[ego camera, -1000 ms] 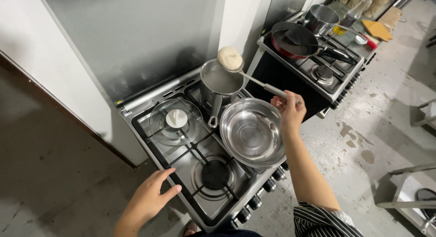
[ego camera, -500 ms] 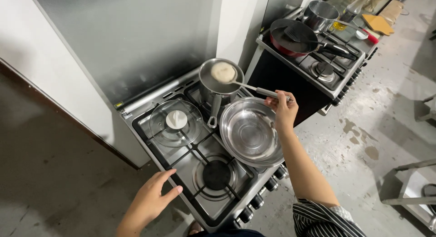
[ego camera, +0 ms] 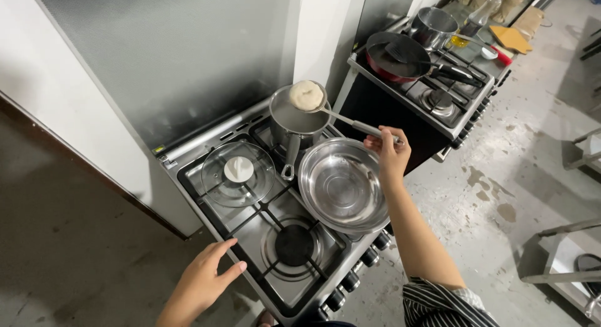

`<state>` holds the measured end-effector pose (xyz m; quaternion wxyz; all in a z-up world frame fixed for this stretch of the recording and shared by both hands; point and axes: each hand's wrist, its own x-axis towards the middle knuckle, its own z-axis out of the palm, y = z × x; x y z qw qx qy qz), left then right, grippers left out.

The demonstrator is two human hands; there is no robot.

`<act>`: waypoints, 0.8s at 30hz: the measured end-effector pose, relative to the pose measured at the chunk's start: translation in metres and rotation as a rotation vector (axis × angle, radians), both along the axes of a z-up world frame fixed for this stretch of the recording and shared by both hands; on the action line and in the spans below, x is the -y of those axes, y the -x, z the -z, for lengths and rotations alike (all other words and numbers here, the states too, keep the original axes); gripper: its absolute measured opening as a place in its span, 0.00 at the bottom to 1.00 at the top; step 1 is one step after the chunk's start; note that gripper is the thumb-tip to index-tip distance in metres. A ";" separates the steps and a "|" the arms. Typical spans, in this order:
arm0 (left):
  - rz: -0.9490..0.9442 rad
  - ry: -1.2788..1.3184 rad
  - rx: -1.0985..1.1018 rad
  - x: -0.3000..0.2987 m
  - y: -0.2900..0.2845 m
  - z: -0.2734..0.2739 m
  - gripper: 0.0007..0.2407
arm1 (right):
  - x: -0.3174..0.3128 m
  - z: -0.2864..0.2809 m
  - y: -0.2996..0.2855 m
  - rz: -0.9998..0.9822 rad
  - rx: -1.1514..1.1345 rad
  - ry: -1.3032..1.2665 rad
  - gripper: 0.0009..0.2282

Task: Boiling bagel dough pieces in a pot on a gas stove and placing them on a tray.

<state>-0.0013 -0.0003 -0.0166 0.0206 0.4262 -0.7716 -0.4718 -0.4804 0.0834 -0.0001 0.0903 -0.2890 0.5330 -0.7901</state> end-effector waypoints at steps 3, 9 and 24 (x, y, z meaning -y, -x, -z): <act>0.004 -0.009 -0.010 0.000 -0.001 0.002 0.29 | 0.001 -0.006 -0.006 -0.010 -0.093 -0.022 0.08; 0.011 -0.014 -0.009 0.001 -0.001 -0.002 0.29 | 0.000 -0.009 -0.009 0.006 -0.096 -0.045 0.08; 0.108 0.132 -0.095 0.016 -0.005 0.006 0.28 | -0.004 0.007 -0.024 0.047 -0.106 -0.070 0.07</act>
